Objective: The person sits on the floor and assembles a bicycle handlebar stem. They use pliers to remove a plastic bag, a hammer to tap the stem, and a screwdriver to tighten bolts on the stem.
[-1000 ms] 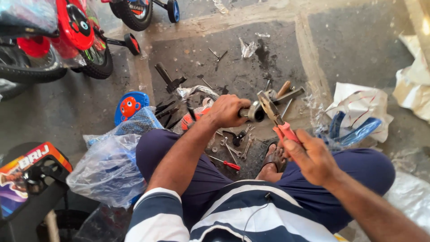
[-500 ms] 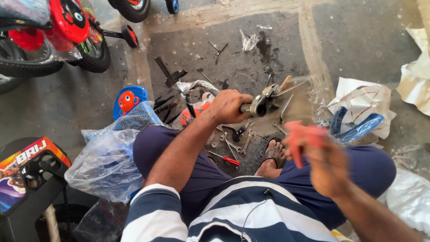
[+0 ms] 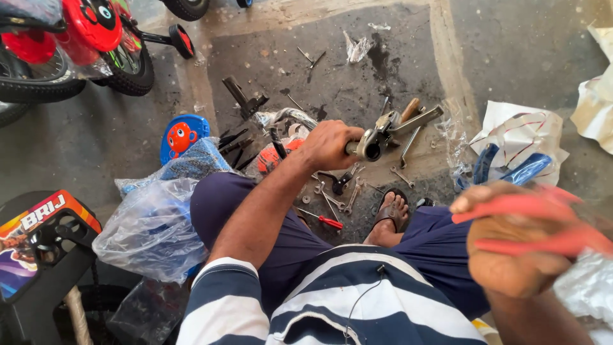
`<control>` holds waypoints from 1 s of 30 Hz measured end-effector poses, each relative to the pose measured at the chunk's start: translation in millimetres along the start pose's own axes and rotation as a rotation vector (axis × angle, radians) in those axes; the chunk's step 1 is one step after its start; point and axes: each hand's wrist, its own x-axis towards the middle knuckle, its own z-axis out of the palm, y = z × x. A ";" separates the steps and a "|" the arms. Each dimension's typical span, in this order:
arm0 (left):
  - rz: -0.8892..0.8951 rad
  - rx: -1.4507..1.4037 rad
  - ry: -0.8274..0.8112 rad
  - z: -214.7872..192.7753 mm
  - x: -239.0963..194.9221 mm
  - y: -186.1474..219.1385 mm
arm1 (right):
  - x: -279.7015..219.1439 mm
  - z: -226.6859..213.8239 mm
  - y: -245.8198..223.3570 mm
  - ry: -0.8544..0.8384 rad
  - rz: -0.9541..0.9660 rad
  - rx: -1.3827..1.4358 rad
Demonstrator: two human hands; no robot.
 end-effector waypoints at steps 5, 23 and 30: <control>0.010 -0.048 -0.013 -2.4 1.3 2.9 | 7.6 -4.9 23.9 -0.268 0.344 -0.828; 0.038 -0.012 -0.041 9.5 -7.4 2.9 | -3.5 -11.9 10.7 -0.025 -0.025 -0.050; 0.045 -0.088 -0.057 0.8 -5.1 9.8 | 15.2 -14.3 24.7 -0.299 0.377 -0.905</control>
